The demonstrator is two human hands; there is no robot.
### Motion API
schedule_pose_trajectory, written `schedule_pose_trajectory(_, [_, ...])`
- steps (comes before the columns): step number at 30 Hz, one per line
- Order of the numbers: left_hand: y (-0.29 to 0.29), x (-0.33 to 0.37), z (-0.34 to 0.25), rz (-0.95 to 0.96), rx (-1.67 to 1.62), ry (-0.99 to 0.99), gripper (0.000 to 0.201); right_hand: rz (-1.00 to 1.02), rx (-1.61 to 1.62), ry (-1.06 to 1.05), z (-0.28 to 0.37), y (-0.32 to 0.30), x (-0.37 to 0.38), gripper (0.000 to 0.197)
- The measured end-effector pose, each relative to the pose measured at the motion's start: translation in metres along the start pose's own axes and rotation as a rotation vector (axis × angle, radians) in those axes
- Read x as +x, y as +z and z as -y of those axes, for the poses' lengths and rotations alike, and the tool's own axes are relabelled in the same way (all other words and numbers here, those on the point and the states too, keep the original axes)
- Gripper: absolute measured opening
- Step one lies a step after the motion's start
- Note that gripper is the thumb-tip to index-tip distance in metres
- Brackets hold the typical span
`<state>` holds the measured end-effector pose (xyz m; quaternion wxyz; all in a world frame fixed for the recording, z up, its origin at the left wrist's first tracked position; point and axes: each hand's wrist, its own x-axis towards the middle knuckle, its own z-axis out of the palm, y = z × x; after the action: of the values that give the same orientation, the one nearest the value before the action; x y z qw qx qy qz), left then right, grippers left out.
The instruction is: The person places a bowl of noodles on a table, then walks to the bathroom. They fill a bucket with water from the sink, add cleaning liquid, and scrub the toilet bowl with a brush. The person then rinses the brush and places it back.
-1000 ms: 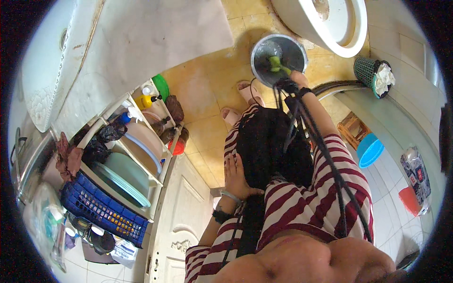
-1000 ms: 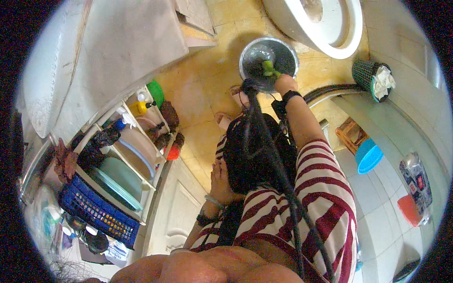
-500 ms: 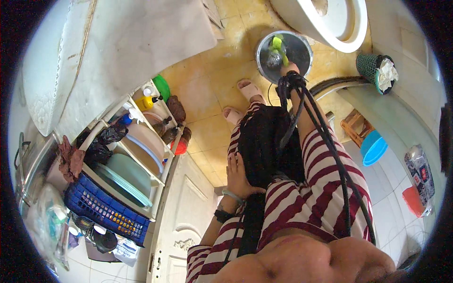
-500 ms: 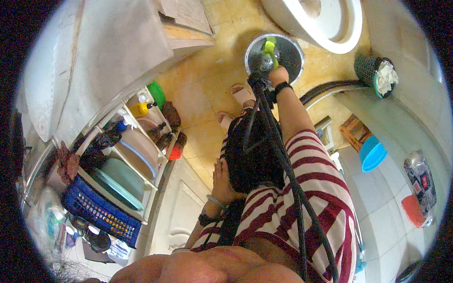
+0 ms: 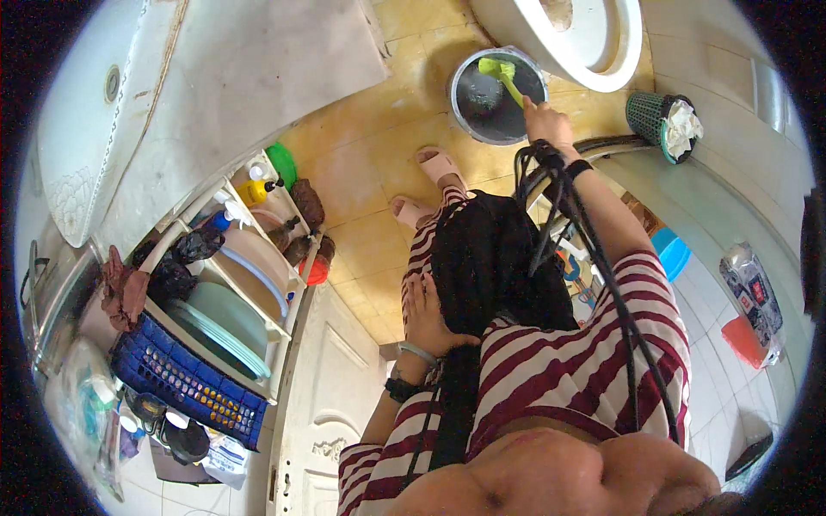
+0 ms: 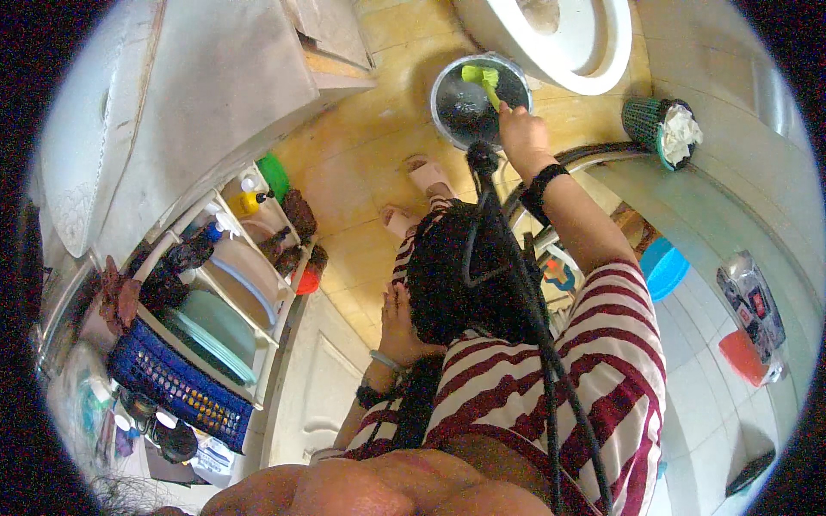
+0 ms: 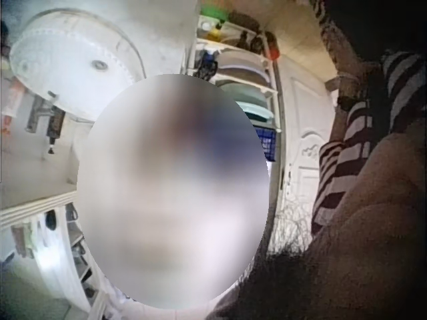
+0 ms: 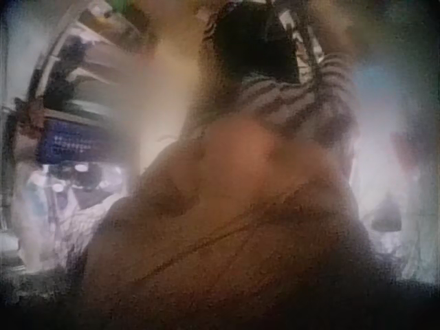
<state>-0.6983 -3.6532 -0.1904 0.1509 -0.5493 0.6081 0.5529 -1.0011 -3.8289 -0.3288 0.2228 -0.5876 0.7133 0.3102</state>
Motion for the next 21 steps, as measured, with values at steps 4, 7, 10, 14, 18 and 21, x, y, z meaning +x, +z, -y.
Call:
schedule_pose_trajectory(4, [-0.001,0.000,0.000,-0.008,-0.030,0.005,0.129,0.104,0.204,0.127,0.000,0.023,-0.001,0.045])
schedule_pose_trajectory(7, [0.003,-0.007,0.008,-0.035,-0.040,-0.011,0.128,-0.006,0.236,0.033,0.025,0.014,-0.019,0.033])
schedule_pose_trajectory(10, [0.005,0.000,0.005,0.005,0.005,-0.007,0.128,0.031,0.291,0.233,-0.001,0.072,0.043,0.034])
schedule_pose_trajectory(14, [0.016,0.002,0.020,-0.024,-0.007,-0.031,0.127,0.156,0.380,0.344,0.013,0.099,0.068,0.036])
schedule_pose_trajectory(18, [0.013,0.001,0.020,-0.052,-0.044,-0.029,0.127,0.179,0.493,0.262,0.056,0.113,0.064,0.031])
schedule_pose_trajectory(21, [0.011,0.001,0.016,0.001,-0.016,-0.038,0.127,0.176,0.410,-0.118,0.046,0.132,0.073,0.023])
